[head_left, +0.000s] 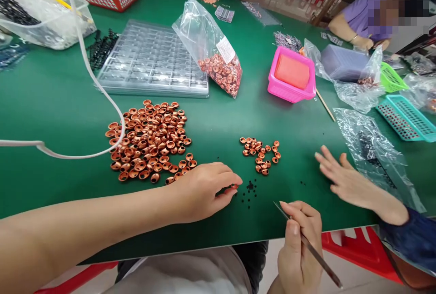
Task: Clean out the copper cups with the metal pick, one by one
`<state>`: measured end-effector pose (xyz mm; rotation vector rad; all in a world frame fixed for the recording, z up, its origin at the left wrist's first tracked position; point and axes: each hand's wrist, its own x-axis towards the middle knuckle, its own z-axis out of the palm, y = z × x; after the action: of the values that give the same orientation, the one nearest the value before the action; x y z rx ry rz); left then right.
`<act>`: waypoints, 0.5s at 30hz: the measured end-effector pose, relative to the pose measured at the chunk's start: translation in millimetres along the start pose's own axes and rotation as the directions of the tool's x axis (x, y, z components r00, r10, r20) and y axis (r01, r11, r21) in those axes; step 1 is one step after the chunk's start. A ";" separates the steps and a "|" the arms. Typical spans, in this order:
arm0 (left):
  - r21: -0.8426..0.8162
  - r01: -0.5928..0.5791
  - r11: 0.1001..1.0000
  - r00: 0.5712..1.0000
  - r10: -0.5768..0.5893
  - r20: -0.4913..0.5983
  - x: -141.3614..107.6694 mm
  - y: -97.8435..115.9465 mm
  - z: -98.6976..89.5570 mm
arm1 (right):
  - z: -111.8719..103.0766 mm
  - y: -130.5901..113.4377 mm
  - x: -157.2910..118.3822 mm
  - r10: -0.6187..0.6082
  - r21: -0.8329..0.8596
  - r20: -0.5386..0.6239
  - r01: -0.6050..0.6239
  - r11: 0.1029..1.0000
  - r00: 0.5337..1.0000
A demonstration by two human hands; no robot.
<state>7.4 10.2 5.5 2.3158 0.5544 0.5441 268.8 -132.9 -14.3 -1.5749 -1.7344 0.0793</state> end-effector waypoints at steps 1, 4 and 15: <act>-0.005 0.005 1.000 1.000 -0.005 0.002 0.2 0.2 0.6 | 2.8 -8.9 -4.8 0.010 0.004 -0.003 -0.010 1.000 1.000; -0.015 0.029 0.999 0.999 -0.029 0.020 0.3 0.9 2.3 | 17.1 -37.4 -12.9 0.117 0.064 -0.092 -0.112 0.992 0.989; -0.034 0.084 0.996 0.996 -0.083 0.022 2.6 1.4 2.6 | 43.9 -69.2 7.5 0.481 0.497 -0.060 -0.391 0.774 0.875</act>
<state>11.2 9.2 5.3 2.2516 0.6241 0.4864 187.6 -123.2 -5.0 -1.5208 -1.0603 0.5342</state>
